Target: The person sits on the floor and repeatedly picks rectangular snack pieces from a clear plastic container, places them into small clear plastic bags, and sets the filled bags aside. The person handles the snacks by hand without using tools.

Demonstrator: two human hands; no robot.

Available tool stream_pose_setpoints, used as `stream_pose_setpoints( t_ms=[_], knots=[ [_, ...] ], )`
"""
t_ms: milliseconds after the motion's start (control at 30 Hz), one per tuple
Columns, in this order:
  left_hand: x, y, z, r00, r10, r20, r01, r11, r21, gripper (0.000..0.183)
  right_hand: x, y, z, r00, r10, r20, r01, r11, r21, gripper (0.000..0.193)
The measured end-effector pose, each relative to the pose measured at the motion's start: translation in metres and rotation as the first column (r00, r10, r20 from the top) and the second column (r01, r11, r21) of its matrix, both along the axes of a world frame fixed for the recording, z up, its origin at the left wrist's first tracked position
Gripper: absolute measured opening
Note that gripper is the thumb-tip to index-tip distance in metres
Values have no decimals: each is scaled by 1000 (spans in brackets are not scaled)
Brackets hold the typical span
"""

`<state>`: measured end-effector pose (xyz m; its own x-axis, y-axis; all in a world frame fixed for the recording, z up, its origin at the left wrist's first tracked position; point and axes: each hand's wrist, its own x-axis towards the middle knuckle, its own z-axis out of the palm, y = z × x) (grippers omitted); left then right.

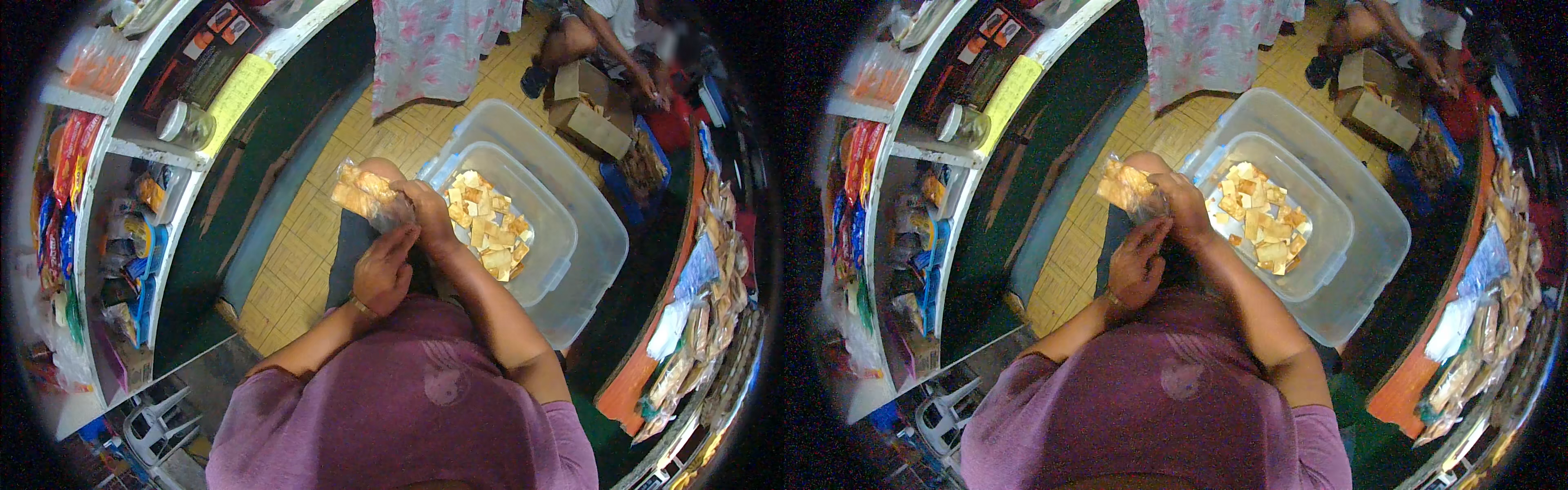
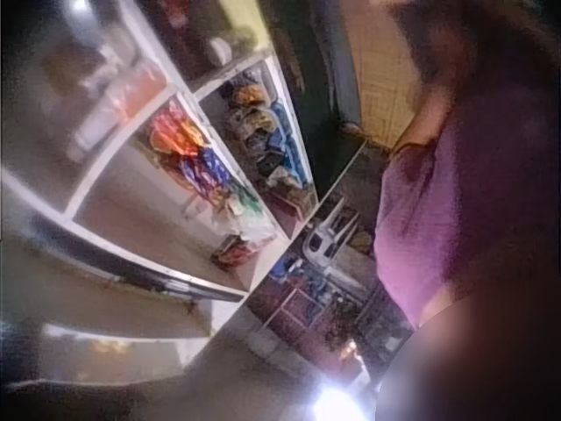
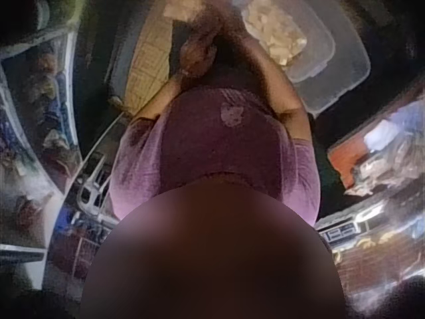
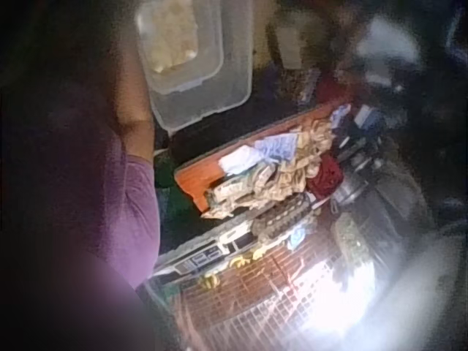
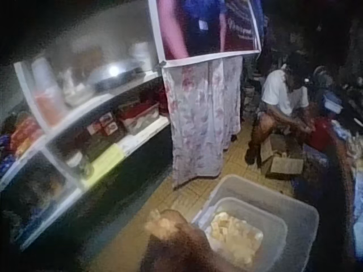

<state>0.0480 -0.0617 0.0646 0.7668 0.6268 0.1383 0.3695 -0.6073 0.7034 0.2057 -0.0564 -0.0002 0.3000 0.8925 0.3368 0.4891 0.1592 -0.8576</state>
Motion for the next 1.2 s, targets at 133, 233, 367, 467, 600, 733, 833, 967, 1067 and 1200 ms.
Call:
stream_pose_setpoints(
  t_ms=[133, 233, 367, 467, 600, 733, 833, 967, 1067, 1200],
  knots=[
    [-1, 5, 3, 995, 84, 58, -92, 986, 143, 46, 3, -2, 3, 992, -29, -125, 15, 993, -116, 31],
    [-7, 29, -7, 950, 253, 183, -280, 949, 143, 44, 4, -2, 2, 984, -86, -155, 70, 992, -106, 34],
    [-2, 101, -49, 779, 603, 173, -613, 790, 6, 52, -1, -1, 3, 997, -51, -58, 46, 996, -82, 44],
    [5, 141, -77, 690, 720, 70, -546, 582, -603, 56, -4, 1, 6, 999, -44, 31, 47, 992, -114, 52],
    [9, 153, -88, 762, 647, -10, -437, 502, -746, 59, 1, 4, 9, 994, 32, 108, -19, 993, -114, 48],
    [12, 150, -84, 686, 727, 24, -390, 395, -831, 67, 7, 0, 11, 992, 103, 76, -86, 976, -202, 46],
    [17, 149, -90, 619, 783, 61, -421, 396, -816, 69, 7, -2, 12, 990, 111, 86, -90, 970, -225, 47],
    [21, 146, -105, 605, 791, 87, -477, 448, -756, 70, 1, 0, 11, 995, 78, 54, -69, 985, -158, 50],
    [21, 146, -110, 640, 755, 146, -467, 532, -706, 72, -1, 3, 11, 992, 88, 95, -75, 989, -125, 52],
    [17, 152, -105, 683, 728, 66, -452, 491, -744, 71, 4, 3, 14, 980, 161, 119, -139, 975, -174, 54]
  ],
)
